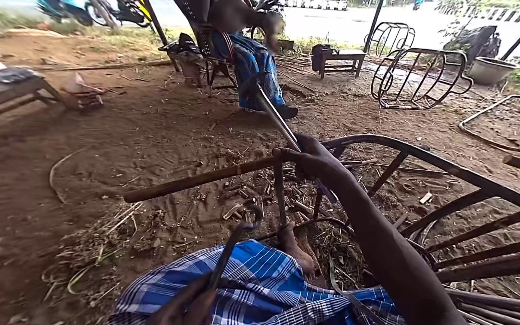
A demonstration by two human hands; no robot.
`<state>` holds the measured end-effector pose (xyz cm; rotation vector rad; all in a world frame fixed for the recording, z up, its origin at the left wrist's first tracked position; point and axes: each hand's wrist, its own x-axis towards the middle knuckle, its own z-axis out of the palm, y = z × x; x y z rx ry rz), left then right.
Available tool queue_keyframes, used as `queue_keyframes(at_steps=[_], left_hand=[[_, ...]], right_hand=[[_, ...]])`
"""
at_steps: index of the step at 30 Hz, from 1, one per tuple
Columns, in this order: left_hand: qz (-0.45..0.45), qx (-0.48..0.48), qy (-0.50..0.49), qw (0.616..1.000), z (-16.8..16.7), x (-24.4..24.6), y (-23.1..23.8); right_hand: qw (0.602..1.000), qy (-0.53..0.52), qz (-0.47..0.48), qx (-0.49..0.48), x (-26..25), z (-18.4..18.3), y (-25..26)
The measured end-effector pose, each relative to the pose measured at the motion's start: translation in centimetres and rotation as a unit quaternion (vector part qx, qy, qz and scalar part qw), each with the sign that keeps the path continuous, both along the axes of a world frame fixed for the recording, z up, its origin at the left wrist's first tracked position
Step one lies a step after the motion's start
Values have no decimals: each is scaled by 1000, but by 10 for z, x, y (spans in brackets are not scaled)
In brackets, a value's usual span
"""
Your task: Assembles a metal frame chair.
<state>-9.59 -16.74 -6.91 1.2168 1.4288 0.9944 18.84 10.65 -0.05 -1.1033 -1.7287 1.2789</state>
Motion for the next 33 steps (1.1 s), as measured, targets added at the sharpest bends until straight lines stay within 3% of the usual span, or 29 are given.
queue_keyframes(at_steps=[4,11,16,22,28,31,33], left_hand=[[153,26,-145,977,-6,63,103],[176,12,-250,952,11,113,206],[206,29,-277,938,22,131,225],[171,68,-317,930,19,134,227],[156,87,-282,943,13,136,230],[145,113,-285,941,15,135,227],[145,109,-274,944,14,133,226]], right_hand=[[999,21,15,-31,0,13,-12],[999,24,7,-34,-2,11,-4],[998,34,-17,-55,-1,12,-2],[993,89,-19,-81,1,11,-11],[994,109,9,-10,6,4,-19],[993,26,-58,100,19,6,-70],[989,-5,-89,118,40,-11,-104]])
